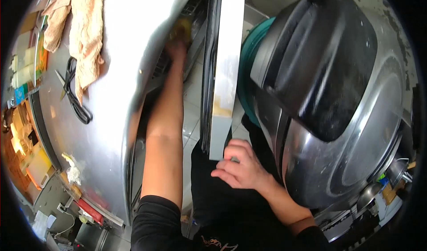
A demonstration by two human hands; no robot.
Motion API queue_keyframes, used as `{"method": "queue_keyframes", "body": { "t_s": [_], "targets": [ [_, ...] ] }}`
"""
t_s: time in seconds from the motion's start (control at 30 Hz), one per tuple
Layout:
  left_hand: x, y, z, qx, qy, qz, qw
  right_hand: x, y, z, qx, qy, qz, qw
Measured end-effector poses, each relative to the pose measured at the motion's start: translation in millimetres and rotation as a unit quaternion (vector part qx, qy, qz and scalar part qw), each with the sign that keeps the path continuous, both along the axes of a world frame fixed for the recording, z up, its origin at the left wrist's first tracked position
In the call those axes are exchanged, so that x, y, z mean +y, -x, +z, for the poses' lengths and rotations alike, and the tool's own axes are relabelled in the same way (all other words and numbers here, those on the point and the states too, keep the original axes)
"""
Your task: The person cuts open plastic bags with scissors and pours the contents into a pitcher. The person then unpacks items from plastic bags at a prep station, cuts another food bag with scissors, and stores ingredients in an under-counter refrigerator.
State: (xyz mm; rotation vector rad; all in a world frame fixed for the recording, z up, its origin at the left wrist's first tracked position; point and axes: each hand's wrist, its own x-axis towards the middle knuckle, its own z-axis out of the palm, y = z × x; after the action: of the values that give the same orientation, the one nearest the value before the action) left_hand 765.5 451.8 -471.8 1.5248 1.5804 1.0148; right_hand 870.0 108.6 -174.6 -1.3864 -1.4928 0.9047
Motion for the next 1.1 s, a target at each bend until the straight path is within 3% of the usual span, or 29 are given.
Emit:
{"method": "queue_keyframes", "body": {
  "t_s": [0.1,0.4,0.53,0.6,0.67,0.7,0.73,0.77,0.83,0.9,0.97,1.03,1.07,1.1],
  "targets": [
    [75,-9,-38,-0.037,0.046,-0.017,0.998,1,2,1,-0.001,0.003,-0.002,1.0],
    [125,-13,-45,0.026,0.065,0.004,0.998,0,9,1,-0.004,0.005,-0.01,1.0],
    [52,-11,-48,0.103,0.038,0.016,0.994,1,14,-3,-0.017,-0.01,-0.033,0.999],
    [-36,0,-45,0.156,0.041,0.021,0.987,2,20,1,-0.05,-0.009,-0.052,0.997],
    [-143,22,-28,0.165,0.121,0.008,0.979,4,27,7,-0.065,0.018,-0.058,0.996],
    [-201,38,-13,0.137,0.176,0.006,0.975,2,32,10,-0.062,0.041,-0.055,0.996],
    [-246,63,22,0.038,0.208,-0.009,0.977,4,34,16,-0.068,0.063,-0.056,0.994],
    [-285,81,34,-0.024,0.317,0.037,0.947,11,35,27,-0.081,0.064,-0.035,0.994],
    [-329,116,127,-0.03,0.34,0.02,0.94,27,40,48,-0.107,0.091,0.013,0.99],
    [-370,156,180,-0.055,0.341,-0.07,0.936,29,49,81,-0.144,0.114,0.036,0.982],
    [-371,205,247,-0.087,0.382,-0.248,0.886,26,56,104,-0.195,0.096,0.05,0.975],
    [-332,248,342,-0.105,0.478,-0.337,0.804,22,55,111,-0.203,0.094,0.12,0.967],
    [-322,273,365,-0.175,0.511,-0.314,0.781,12,52,118,-0.216,0.105,0.141,0.96],
    [-301,293,404,-0.174,0.528,-0.261,0.789,11,52,126,-0.205,0.12,0.16,0.958]
  ]
}}
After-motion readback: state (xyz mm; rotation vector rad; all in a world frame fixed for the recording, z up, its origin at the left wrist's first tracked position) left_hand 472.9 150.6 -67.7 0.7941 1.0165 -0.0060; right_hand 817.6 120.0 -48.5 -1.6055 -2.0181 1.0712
